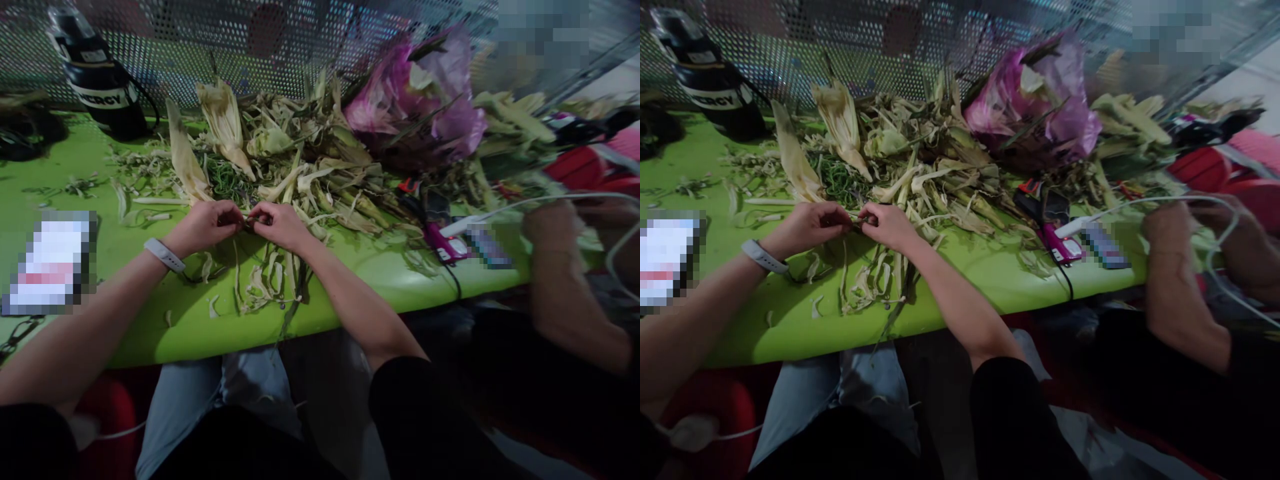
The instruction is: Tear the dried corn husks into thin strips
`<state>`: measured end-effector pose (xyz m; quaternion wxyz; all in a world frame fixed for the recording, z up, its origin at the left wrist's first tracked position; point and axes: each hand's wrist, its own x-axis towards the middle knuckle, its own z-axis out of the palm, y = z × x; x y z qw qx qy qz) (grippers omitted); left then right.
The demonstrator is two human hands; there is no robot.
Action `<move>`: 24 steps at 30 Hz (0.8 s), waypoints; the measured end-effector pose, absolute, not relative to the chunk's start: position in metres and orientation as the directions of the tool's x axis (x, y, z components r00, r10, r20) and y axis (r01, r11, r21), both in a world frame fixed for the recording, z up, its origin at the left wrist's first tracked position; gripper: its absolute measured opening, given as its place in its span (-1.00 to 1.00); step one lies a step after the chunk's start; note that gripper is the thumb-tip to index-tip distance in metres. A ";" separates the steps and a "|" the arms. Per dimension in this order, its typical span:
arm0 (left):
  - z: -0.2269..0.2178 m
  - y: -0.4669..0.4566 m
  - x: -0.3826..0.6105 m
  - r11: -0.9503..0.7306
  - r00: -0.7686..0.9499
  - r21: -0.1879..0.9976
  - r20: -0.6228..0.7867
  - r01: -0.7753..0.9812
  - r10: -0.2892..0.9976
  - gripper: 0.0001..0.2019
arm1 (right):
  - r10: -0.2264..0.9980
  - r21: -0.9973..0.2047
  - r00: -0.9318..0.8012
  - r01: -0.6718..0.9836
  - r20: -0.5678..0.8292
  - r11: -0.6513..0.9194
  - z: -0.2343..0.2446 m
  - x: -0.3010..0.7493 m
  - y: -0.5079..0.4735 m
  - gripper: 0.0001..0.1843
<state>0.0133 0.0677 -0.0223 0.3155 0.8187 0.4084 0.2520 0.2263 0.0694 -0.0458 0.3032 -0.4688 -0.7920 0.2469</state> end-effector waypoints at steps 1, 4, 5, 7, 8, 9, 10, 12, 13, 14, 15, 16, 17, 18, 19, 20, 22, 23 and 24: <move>-0.023 0.068 0.013 -0.474 0.554 0.725 0.153 0.500 0.818 -0.76 | 0.897 -0.681 -0.369 0.593 0.244 0.429 -0.045 0.226 0.069 -0.77; -0.024 0.070 0.012 -0.495 0.573 0.705 0.153 0.507 0.805 -0.75 | 0.911 -0.716 -0.341 0.575 0.230 0.396 -0.043 0.226 0.069 -0.79; -0.024 0.071 0.011 -0.496 0.560 0.690 0.157 0.527 0.814 -0.75 | 0.914 -0.732 -0.336 0.561 0.227 0.388 -0.043 0.227 0.069 -0.78; -0.024 0.073 0.010 -0.484 0.517 0.661 0.166 0.574 0.840 -0.73 | 0.913 -0.761 -0.341 0.525 0.223 0.381 -0.042 0.228 0.070 -0.77; -0.024 0.073 0.010 -0.474 0.495 0.652 0.171 0.591 0.852 -0.73 | 0.911 -0.771 -0.349 0.510 0.220 0.382 -0.041 0.229 0.070 -0.77; -0.024 0.073 0.010 -0.465 0.476 0.648 0.176 0.603 0.862 -0.71 | 0.908 -0.778 -0.360 0.498 0.216 0.383 -0.041 0.230 0.071 -0.77; -0.025 0.074 0.010 -0.460 0.462 0.645 0.181 0.611 0.868 -0.70 | 0.905 -0.782 -0.369 0.491 0.212 0.384 -0.041 0.231 0.071 -0.77; -0.026 0.074 0.010 -0.462 0.453 0.625 0.188 0.629 0.872 -0.66 | 0.897 -0.783 -0.393 0.486 0.200 0.387 -0.040 0.232 0.071 -0.78; -0.026 0.073 0.011 -0.469 0.452 0.603 0.194 0.645 0.871 -0.63 | 0.893 -0.784 -0.408 0.485 0.189 0.387 -0.040 0.233 0.072 -0.79; -0.027 0.073 0.012 -0.480 0.454 0.574 0.200 0.664 0.868 -0.61 | 0.890 -0.786 -0.419 0.483 0.178 0.385 -0.039 0.235 0.072 -0.79; -0.027 0.073 0.012 -0.491 0.457 0.541 0.208 0.683 0.865 -0.59 | 0.887 -0.792 -0.431 0.477 0.167 0.381 -0.037 0.237 0.072 -0.79; -0.027 0.073 0.013 -0.501 0.461 0.508 0.214 0.700 0.861 -0.58 | 0.884 -0.799 -0.440 0.469 0.157 0.376 -0.035 0.240 0.073 -0.77; -0.028 0.073 0.013 -0.510 0.465 0.480 0.220 0.714 0.857 -0.57 | 0.884 -0.805 -0.442 0.464 0.150 0.369 -0.032 0.244 0.073 -0.74; -0.028 0.073 0.013 -0.517 0.469 0.459 0.223 0.723 0.854 -0.58 | 0.889 -0.809 -0.436 0.466 0.143 0.359 -0.029 0.248 0.074 -0.72; -0.028 0.074 0.013 -0.521 0.473 0.446 0.225 0.727 0.852 -0.59 | 0.897 -0.807 -0.422 0.478 0.133 0.345 -0.025 0.253 0.074 -0.72; -0.028 0.074 0.013 -0.525 0.478 0.439 0.223 0.729 0.850 -0.60 | 0.906 -0.801 -0.407 0.502 0.114 0.326 -0.021 0.258 0.075 -0.73; -0.028 0.075 0.012 -0.534 0.487 0.431 0.223 0.727 0.844 -0.62 | 0.918 -0.781 -0.391 0.556 0.057 0.285 -0.013 0.268 0.076 -0.77; -0.028 0.075 0.012 -0.541 0.494 0.426 0.225 0.725 0.840 -0.63 | 0.919 -0.768 -0.393 0.581 0.024 0.269 -0.010 0.273 0.076 -0.78; -0.028 0.075 0.012 -0.552 0.504 0.418 0.230 0.722 0.833 -0.64 | 0.918 -0.755 -0.397 0.604 -0.007 0.255 -0.007 0.278 0.077 -0.78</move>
